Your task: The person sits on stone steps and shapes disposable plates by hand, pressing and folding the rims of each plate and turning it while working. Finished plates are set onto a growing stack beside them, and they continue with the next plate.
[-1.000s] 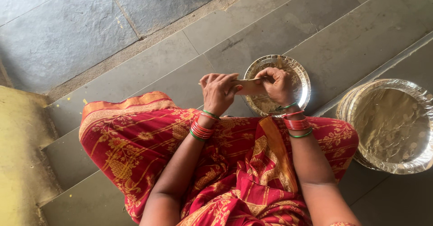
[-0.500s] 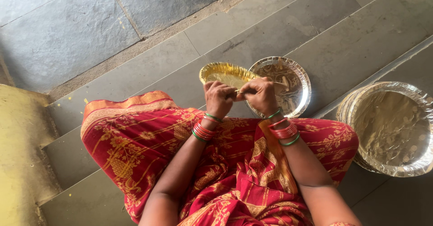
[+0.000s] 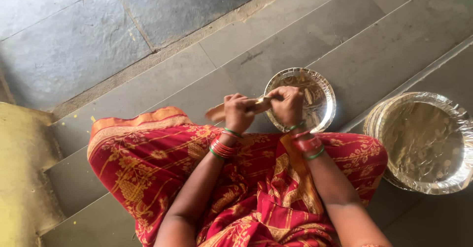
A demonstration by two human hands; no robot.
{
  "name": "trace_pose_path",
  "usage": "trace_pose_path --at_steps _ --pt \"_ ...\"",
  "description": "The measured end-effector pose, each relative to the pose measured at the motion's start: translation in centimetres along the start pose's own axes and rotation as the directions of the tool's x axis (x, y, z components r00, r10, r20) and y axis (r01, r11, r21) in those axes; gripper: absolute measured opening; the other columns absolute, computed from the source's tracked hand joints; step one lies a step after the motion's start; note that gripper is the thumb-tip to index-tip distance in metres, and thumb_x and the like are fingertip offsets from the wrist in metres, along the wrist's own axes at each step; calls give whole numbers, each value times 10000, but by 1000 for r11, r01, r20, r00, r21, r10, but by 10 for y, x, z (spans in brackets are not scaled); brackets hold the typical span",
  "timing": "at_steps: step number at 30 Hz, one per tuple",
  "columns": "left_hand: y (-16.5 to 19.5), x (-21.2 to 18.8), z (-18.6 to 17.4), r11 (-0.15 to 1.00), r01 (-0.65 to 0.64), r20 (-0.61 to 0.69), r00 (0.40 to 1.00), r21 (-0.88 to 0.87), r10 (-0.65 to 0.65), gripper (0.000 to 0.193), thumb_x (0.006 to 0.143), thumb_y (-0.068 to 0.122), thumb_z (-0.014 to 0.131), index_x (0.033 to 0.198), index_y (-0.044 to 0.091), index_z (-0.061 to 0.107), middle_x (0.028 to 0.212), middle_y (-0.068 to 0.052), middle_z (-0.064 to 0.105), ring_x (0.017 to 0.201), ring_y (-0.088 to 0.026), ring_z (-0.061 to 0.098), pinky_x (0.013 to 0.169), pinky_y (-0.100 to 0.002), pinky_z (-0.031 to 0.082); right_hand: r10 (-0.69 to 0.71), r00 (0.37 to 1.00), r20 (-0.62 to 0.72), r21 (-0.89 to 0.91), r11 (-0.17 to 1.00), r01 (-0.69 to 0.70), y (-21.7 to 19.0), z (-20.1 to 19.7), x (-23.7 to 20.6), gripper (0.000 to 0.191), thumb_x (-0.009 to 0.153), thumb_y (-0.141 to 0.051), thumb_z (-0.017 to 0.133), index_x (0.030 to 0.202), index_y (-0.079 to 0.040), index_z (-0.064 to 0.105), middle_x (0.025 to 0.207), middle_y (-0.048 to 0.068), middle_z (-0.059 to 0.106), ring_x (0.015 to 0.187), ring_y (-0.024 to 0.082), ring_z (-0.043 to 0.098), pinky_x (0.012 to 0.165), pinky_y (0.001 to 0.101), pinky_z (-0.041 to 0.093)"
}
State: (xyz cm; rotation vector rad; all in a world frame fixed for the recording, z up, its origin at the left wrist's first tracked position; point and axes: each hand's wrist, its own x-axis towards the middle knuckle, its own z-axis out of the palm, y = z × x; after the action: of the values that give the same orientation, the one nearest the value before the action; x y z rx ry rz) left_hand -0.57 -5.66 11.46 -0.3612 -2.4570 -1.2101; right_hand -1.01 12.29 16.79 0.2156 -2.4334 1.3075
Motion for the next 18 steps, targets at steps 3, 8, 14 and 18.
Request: trace_pose_path --at_steps 3,8,14,18 --pt "0 2 1 997 61 -21 998 56 -60 153 708 165 755 841 192 826 748 14 726 840 -173 648 923 -367 397 -316 949 6 -92 944 316 -2 1 1 144 583 -41 853 694 -78 769 702 94 742 733 267 706 732 402 546" --pt "3 4 5 998 -33 -8 999 49 33 164 738 121 723 834 200 830 745 6 734 827 -191 650 933 -379 409 -6 998 58 -3 1000 6 5 -1 10 66 783 -35 800 814 -93 801 805 39 781 692 152 738 659 280 584" --pt "-1 2 2 990 119 -75 991 77 -113 197 715 124 730 884 156 827 807 -30 747 866 -224 662 895 -370 422 64 973 224 41 996 -75 11 -8 5 60 802 -42 780 857 -64 774 830 36 799 777 123 753 738 296 592" --pt "2 8 -2 996 94 -61 994 -6 -94 202 735 115 718 908 143 820 836 -24 762 907 -211 668 936 -364 415 139 933 331 264 936 -233 22 -17 15 87 855 -59 731 935 -54 765 857 28 803 800 88 763 745 267 607"
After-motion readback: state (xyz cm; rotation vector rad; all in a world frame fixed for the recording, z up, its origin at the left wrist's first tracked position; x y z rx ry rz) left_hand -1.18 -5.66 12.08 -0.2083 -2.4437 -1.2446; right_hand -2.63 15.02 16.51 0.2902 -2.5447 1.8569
